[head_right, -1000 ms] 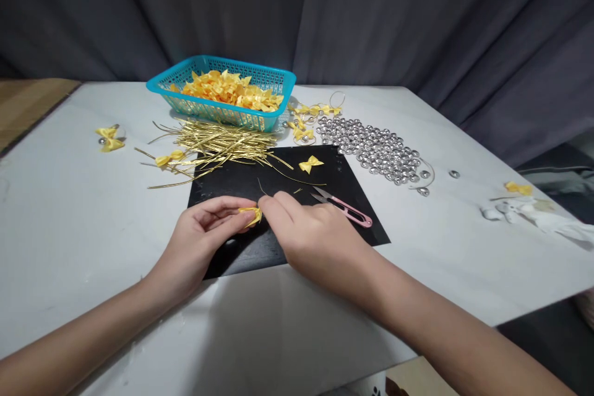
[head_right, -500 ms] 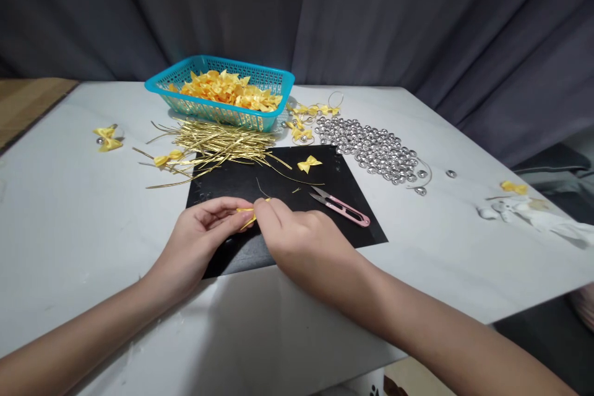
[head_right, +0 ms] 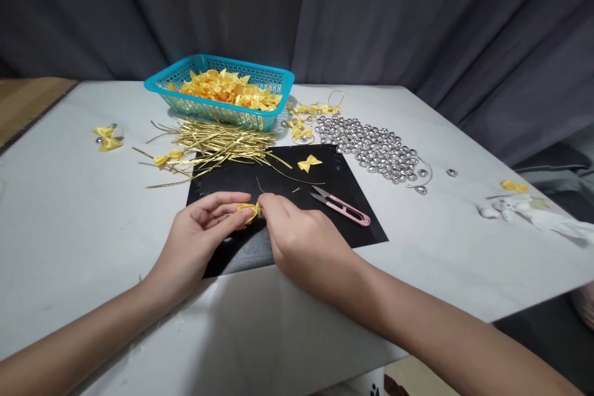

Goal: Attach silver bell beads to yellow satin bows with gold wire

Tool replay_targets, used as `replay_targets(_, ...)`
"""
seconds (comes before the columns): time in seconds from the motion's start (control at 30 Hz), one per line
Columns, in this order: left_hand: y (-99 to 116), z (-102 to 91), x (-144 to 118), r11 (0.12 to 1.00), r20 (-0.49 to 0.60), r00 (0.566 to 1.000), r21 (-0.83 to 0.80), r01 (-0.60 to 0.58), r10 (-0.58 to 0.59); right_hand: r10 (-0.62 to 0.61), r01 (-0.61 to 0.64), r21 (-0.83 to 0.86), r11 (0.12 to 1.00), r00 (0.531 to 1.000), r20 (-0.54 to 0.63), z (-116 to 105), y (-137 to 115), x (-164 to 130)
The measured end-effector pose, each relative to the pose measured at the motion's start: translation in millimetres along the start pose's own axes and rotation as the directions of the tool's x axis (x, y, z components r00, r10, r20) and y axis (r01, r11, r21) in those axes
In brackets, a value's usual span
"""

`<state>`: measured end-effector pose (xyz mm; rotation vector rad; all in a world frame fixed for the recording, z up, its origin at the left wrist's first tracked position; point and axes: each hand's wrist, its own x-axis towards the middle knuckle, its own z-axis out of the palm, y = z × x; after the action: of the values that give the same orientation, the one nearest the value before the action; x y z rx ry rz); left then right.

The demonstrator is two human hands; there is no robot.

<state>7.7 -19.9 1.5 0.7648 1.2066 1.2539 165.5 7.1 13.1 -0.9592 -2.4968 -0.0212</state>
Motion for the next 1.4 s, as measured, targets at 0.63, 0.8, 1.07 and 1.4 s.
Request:
replay_targets(0.63, -0.7, 1.0, -9.3, 0.98, 0.003, 0.993, 0.159, -0.116, 0.117, -0.054, 0.051, -0.047, 0.998, 0.997, -0.059, 7.9, -7.1, -4.3)
replay_targets(0.8, 1.1, 1.7, -5.8, 0.985, -0.005, 0.991, 0.105, -0.136, 0.137, 0.061, -0.05, 0.075, 0.996, 0.987, -0.149, 7.8, -7.1, -2.2)
replay_targets(1.07, -0.4, -1.6, 0.3, 0.999, -0.031, 0.999, 0.003, -0.043, 0.043, 0.025, -0.015, 0.111, 0.994, 0.996, -0.086, 5.6, -4.3, -2.0)
replay_targets(1.4, -0.8, -2.6, 1.5, 0.998, -0.022, 0.998, 0.018, -0.052, 0.053, -0.09, 0.085, 0.253, 0.964, 0.996, 0.006, -4.8, -2.1, -0.5)
